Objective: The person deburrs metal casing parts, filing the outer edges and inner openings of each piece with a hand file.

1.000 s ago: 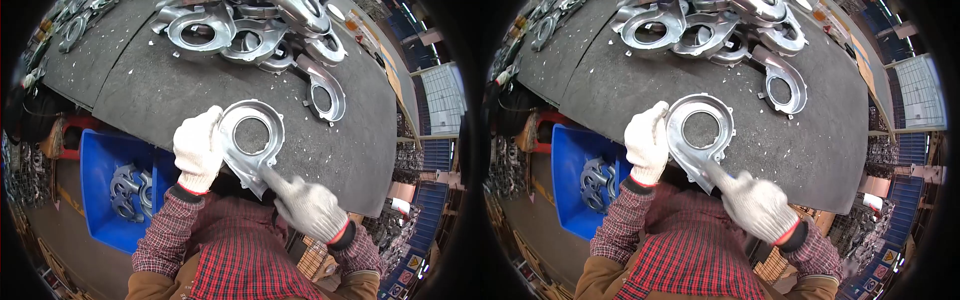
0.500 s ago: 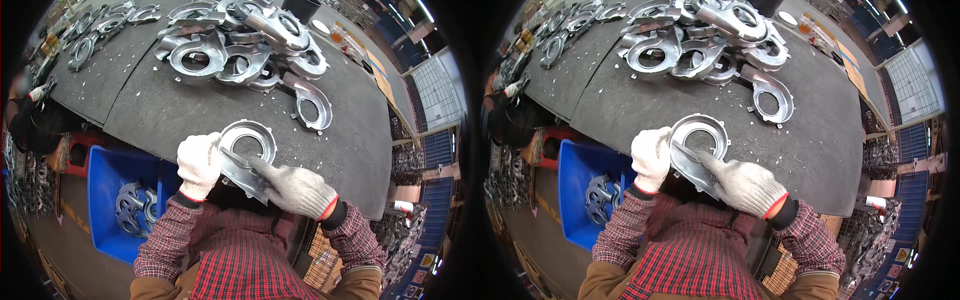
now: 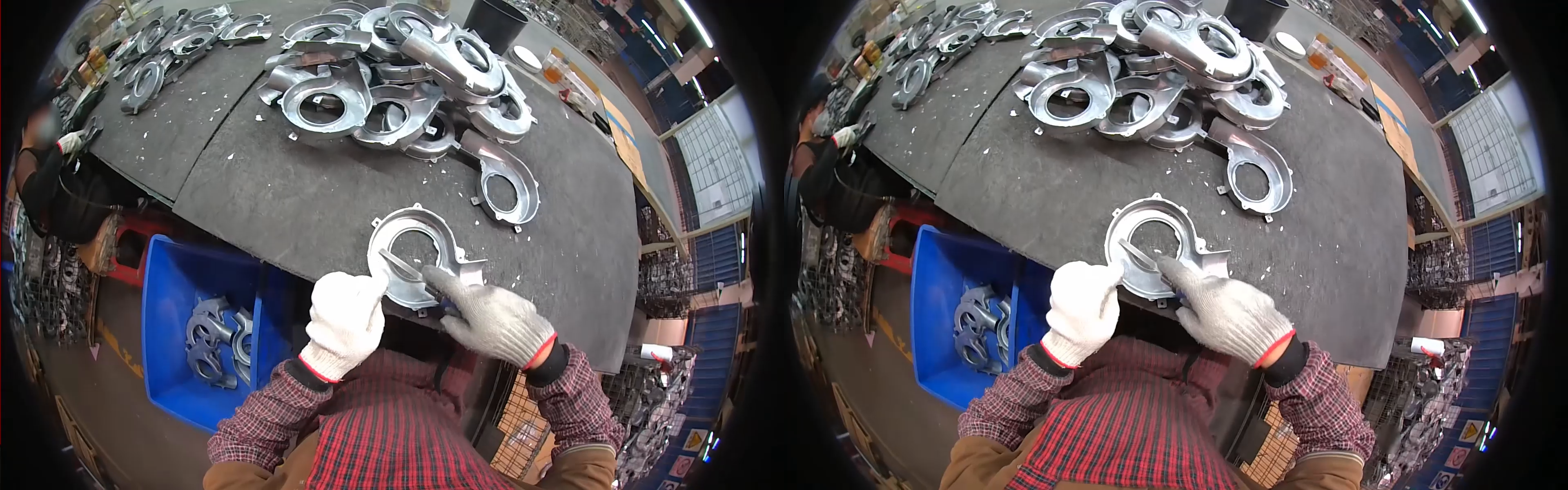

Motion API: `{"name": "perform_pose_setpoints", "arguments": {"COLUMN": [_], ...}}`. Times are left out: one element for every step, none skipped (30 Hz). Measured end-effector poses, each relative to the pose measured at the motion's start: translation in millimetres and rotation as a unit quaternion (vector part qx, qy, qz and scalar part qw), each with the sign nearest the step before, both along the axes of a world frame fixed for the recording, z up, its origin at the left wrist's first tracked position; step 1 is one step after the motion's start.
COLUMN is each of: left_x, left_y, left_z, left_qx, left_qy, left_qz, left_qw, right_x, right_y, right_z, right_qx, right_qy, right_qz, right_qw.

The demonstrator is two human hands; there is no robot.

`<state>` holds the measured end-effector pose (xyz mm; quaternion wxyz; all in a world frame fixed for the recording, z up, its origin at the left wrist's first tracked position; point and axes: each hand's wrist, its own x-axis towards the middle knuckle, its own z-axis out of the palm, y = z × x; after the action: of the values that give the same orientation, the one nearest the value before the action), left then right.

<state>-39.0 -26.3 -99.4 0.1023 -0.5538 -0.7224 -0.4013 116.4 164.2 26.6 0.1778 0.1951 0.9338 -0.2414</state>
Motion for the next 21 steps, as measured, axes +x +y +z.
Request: {"name": "perform_pose_setpoints", "arguments": {"left_x": [2, 3, 4, 3, 3, 3, 3, -1, -7, -10, -7, -5, -2, 1, -1, -1, 0, 2, 2, 1, 0], "left_y": [-1, -2, -3, -1, 1, 4, 7, 14, 22, 28, 39, 42, 44, 45, 46, 48, 47, 44, 43, 44, 44], "left_z": [1, 3, 5, 7, 14, 23, 27, 27, 28, 28, 20, 16, 14, 11, 8, 6, 5, 3, 3, 2, 2], "left_qx": [-0.005, -0.008, -0.025, -0.04, -0.039, -0.037, -0.034, -0.033, -0.031, -0.029, 0.006, 0.006, 0.019, 0.031, 0.036, 0.036, 0.019, 0.0, -0.001, -0.006, -0.01], "left_qy": [-0.003, -0.002, -0.002, -0.002, 0.0, 0.02, 0.039, 0.036, 0.045, 0.054, 0.058, 0.057, 0.032, 0.006, 0.011, 0.009, 0.004, -0.001, -0.003, -0.003, -0.002], "left_qz": [-0.004, -0.006, -0.013, -0.017, -0.017, -0.014, -0.011, -0.011, -0.064, -0.117, -0.13, -0.13, -0.126, -0.124, -0.133, -0.134, -0.135, -0.138, -0.14, -0.143, -0.146], "left_qw": [1.0, 1.0, 1.0, 0.999, 0.999, 0.999, 0.999, 0.999, 0.996, 0.991, 0.99, 0.99, 0.991, 0.992, 0.99, 0.99, 0.991, 0.99, 0.99, 0.99, 0.989], "right_x": [-1, 0, 1, 3, 5, 7, 7, 6, 5, 4, 2, 1, 1, 2, 0, -2, -3, -2, -1, -3, -6], "right_y": [0, -1, 2, 4, 6, 8, 14, 20, 25, 25, 24, 23, 25, 26, 27, 29, 30, 29, 28, 30, 33], "right_z": [0, -1, -3, -4, -4, -4, -7, -10, -11, -7, -1, 1, -2, -1, 3, 4, 1, -4, -7, -5, 0], "right_qx": [0.005, 0.009, 0.007, 0.007, 0.0, -0.008, -0.008, 0.018, 0.045, 0.046, 0.032, 0.017, 0.011, 0.009, 0.012, 0.016, 0.014, 0.009, 0.007, 0.007, 0.022], "right_qy": [-0.006, -0.012, 0.007, 0.008, 0.009, 0.01, 0.009, 0.035, 0.061, 0.06, 0.026, -0.009, 0.015, 0.011, -0.001, -0.01, -0.013, 0.013, 0.039, 0.039, -0.004], "right_qz": [0.0, -0.004, 0.009, 0.009, 0.017, 0.024, 0.023, 0.005, -0.011, -0.01, -0.011, -0.013, -0.012, -0.015, -0.01, -0.002, -0.001, 0.0, -0.001, -0.002, -0.023], "right_qw": [1.0, 1.0, 1.0, 1.0, 1.0, 1.0, 1.0, 0.999, 0.997, 0.997, 0.999, 1.0, 1.0, 1.0, 1.0, 1.0, 1.0, 1.0, 0.999, 0.999, 0.999]}}
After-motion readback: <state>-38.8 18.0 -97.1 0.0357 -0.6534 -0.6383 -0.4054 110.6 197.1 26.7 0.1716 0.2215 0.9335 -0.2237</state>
